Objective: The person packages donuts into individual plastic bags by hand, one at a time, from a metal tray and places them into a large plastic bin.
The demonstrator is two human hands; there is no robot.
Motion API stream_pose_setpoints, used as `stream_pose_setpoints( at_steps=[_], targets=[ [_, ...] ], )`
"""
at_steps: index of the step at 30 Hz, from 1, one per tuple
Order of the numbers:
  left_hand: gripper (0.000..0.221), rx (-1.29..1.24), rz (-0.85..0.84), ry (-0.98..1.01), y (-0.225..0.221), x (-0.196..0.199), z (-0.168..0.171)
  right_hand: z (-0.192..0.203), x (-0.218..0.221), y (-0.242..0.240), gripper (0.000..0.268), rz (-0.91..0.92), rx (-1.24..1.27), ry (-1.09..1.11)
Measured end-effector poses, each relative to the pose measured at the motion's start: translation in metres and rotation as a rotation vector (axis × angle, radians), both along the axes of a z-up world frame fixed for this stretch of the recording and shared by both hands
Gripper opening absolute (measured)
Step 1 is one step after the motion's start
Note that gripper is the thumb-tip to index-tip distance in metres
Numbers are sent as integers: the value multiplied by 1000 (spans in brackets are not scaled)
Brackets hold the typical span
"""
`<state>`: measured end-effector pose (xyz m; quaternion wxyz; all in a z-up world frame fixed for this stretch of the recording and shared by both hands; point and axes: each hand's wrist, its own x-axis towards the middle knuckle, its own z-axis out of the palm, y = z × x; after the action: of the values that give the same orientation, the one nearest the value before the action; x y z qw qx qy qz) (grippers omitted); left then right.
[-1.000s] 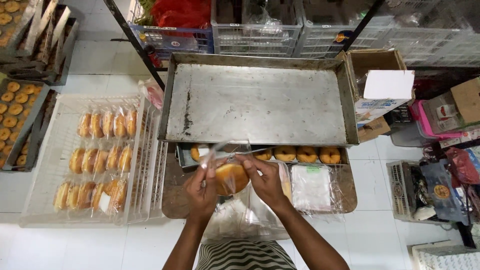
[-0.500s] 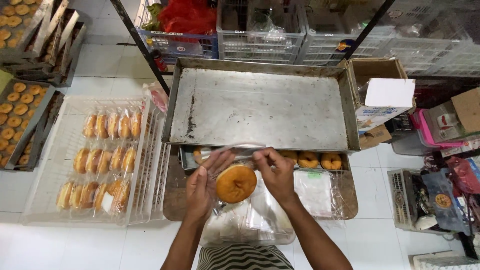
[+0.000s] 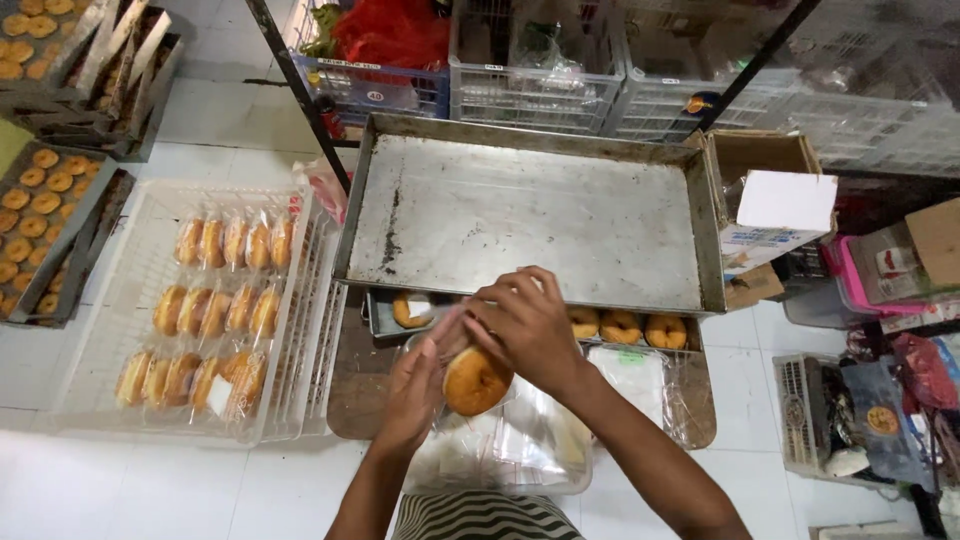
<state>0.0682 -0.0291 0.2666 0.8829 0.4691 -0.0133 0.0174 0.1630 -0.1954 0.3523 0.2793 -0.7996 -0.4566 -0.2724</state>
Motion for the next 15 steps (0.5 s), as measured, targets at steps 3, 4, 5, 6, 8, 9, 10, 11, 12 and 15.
stream_pose_setpoints(
  at_steps=[3, 4, 5, 6, 8, 9, 10, 11, 12, 15],
  targets=[
    [56, 113, -11, 4, 4, -3, -17, -4, 2, 8, 24, 46, -106, -33],
    [55, 165, -34, 17, 6, -6, -25, -5, -1, 8, 27, 49, -147, -56],
    [55, 162, -25, 19, 7, -8, -27, -8, 0, 10, 27, 57, -150, -55],
    [55, 246, -19, 15, 8, -11, -30, -11, 1, 12, 27, 85, -148, -28],
    [54, 330, -9, 12, 9, -15, -31, -23, 7, 15, 27, 116, -147, 0],
    [54, 304, -31, 30, 8, -16, -30, -31, 11, 16, 19, 76, -131, 61],
    [53, 278, -54, 48, 8, -18, -29, -39, 16, 17, 13, 35, -117, 123],
    [53, 276, -50, 48, 6, -20, -26, -53, 32, 13, 13, 39, -119, 123],
    [54, 203, -55, 24, 6, -22, -23, -67, 48, 10, 10, 155, 224, 696],
    [58, 10, -12, 81, 12, -21, -19, -78, 77, -9, 6, 381, 899, 1526]
  ],
)
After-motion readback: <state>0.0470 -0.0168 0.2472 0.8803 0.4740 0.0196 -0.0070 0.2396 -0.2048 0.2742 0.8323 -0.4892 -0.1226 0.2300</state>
